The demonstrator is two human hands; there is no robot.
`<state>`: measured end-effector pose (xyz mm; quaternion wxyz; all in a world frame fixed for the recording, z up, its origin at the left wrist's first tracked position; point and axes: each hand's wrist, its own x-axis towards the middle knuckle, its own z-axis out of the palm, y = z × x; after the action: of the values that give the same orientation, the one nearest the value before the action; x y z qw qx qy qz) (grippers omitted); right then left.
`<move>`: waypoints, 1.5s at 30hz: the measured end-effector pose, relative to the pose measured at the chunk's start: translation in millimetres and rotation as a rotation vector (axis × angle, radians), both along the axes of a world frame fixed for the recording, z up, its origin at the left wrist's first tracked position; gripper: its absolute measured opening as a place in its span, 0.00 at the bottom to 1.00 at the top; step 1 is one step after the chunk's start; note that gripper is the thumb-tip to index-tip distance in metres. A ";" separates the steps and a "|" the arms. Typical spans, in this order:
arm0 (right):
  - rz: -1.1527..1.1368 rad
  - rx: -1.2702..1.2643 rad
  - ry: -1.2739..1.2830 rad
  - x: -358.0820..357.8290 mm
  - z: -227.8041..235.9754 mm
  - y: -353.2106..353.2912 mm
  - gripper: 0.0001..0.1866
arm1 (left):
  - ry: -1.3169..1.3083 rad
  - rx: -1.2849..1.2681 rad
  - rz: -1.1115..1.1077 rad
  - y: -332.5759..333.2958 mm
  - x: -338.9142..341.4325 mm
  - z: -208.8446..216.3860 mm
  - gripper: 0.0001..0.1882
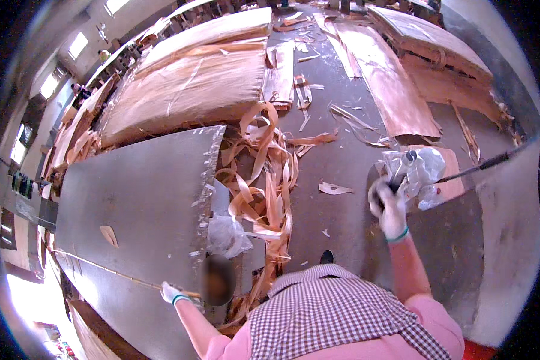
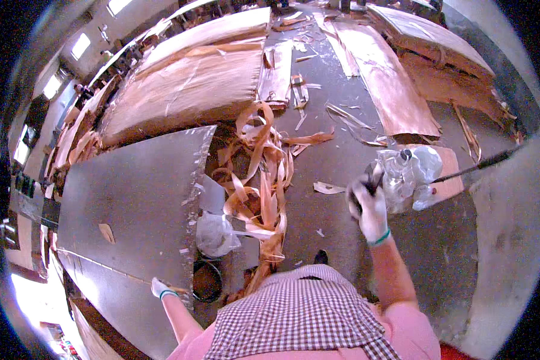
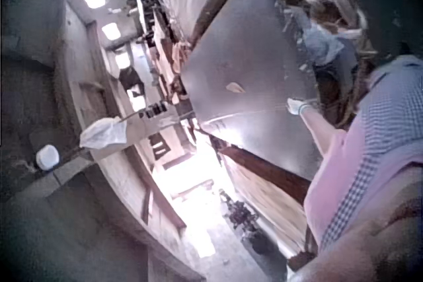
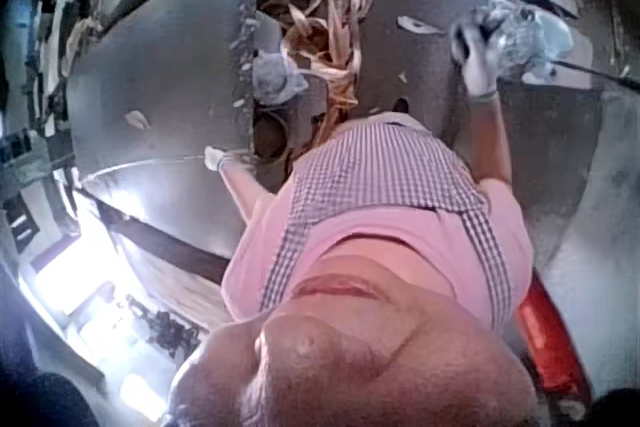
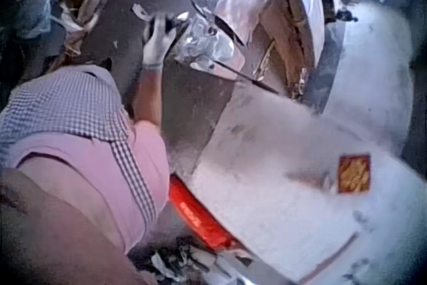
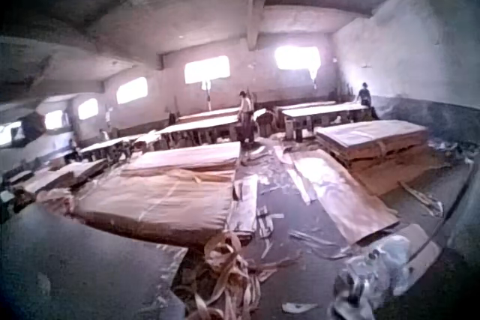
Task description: The person uses a utility knife to carefully peel thin sheets of wood veneer from a large stack. They lift the veneer sheets, separate them, and place them onto a nearby pile. The process involves repetitive cutting and peeling actions to remove the veneer layers.
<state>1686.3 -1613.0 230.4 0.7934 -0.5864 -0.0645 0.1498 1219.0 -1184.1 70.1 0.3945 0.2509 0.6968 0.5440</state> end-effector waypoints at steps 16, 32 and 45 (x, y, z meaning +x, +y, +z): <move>0.513 0.378 -1.404 296.7 214.8 219.2 0.17 | -0.120 0.252 -0.128 119.1 434.7 71.2 0.07; 0.644 0.463 -1.476 679.2 224.0 373.6 0.11 | -0.231 0.169 -0.277 183.4 833.6 85.2 0.20; 0.784 0.428 -1.073 893.4 160.8 563.8 0.08 | -0.403 0.158 -0.313 242.2 1084.1 23.4 0.05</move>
<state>2579.7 -1049.3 391.2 0.6375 -0.3436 -0.6825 0.0984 2303.0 -941.9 93.6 0.5836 0.2722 0.5125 0.5681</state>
